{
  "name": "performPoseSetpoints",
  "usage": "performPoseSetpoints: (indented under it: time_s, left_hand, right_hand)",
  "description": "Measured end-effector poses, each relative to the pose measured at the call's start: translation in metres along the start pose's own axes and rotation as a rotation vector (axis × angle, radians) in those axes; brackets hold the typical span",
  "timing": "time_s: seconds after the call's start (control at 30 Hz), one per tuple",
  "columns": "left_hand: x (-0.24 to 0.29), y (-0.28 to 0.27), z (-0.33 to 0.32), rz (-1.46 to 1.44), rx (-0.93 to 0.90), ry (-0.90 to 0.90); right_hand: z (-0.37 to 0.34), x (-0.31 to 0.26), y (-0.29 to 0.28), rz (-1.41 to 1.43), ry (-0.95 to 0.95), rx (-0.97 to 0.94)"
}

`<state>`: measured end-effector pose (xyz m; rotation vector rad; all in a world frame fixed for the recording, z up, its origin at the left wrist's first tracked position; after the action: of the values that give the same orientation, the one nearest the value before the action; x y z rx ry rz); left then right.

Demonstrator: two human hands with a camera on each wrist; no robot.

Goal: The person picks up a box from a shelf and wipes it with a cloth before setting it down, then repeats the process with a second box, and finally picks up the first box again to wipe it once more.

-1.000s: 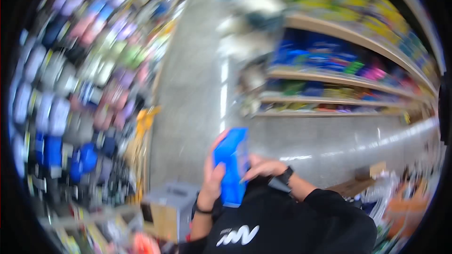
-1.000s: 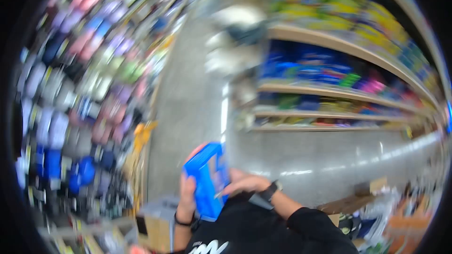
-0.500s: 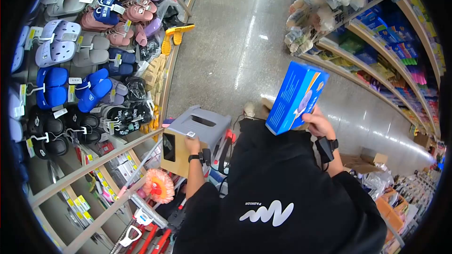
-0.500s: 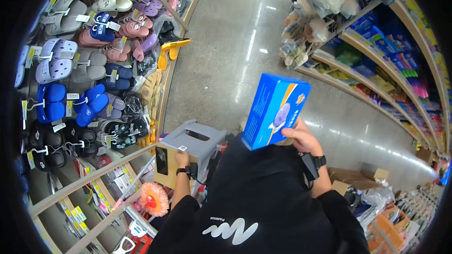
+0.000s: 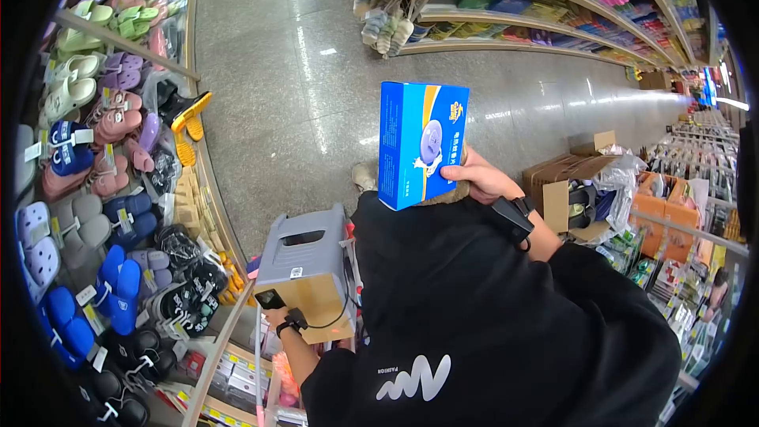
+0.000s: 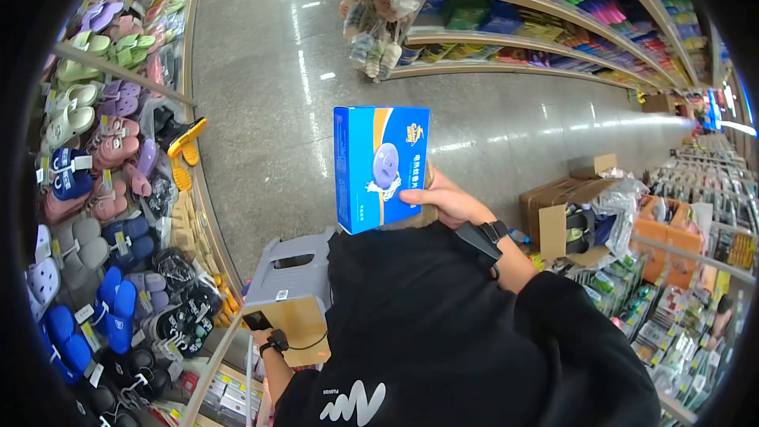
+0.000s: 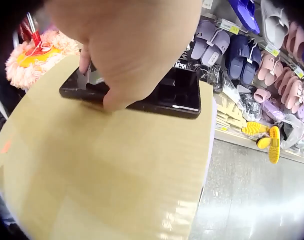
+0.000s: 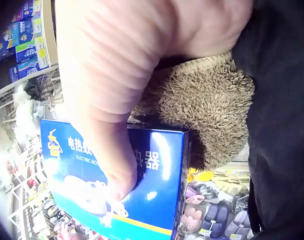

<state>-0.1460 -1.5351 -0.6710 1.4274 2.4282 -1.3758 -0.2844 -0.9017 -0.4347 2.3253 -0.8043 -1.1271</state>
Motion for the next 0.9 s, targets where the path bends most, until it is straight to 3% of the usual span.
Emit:
performPoseSetpoints:
  time_s: [0.07,0.17,0.27,0.33,0.47,0.7,0.9]
  left_hand:
    - [0.004,-0.002,-0.004,0.022,-0.085,-0.001]
    - [0.017,-0.002,-0.014,0.169,0.079,0.051]
    - [0.031,0.004,-0.041,0.08,0.4,0.202]
    - [0.046,-0.015,-0.073,-0.026,0.212,0.134]
    - [0.05,-0.001,-0.07,-0.035,0.144,0.005]
    - [0.051,0.011,-0.073,-0.096,0.072,-0.057]
    - [0.052,0.016,-0.081,-0.089,0.094,-0.001]
  right_hand:
    - [0.005,0.001,0.0,0.025,-0.009,0.021]
    - [0.014,-0.001,0.007,0.096,-0.025,0.038]
    - [0.019,0.005,0.005,0.165,-0.03,0.041]
    - [0.024,0.011,0.001,0.202,-0.044,0.046]
    - [0.042,0.023,-0.034,0.259,-0.018,0.029]
    - [0.05,0.088,-0.111,0.577,0.004,0.172]
    - [0.037,0.114,-0.122,0.711,0.053,0.165]
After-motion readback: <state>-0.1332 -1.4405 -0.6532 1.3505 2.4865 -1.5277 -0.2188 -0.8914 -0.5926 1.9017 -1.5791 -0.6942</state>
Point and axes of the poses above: each hand's wrist, its own z-axis towards the middle knuckle, its own y-axis out of the palm, x = y × z, the point moved 5 cm from there along z, towards the middle knuckle, and after that the axes turned 9 degrees about z, right-handed, at the moved point
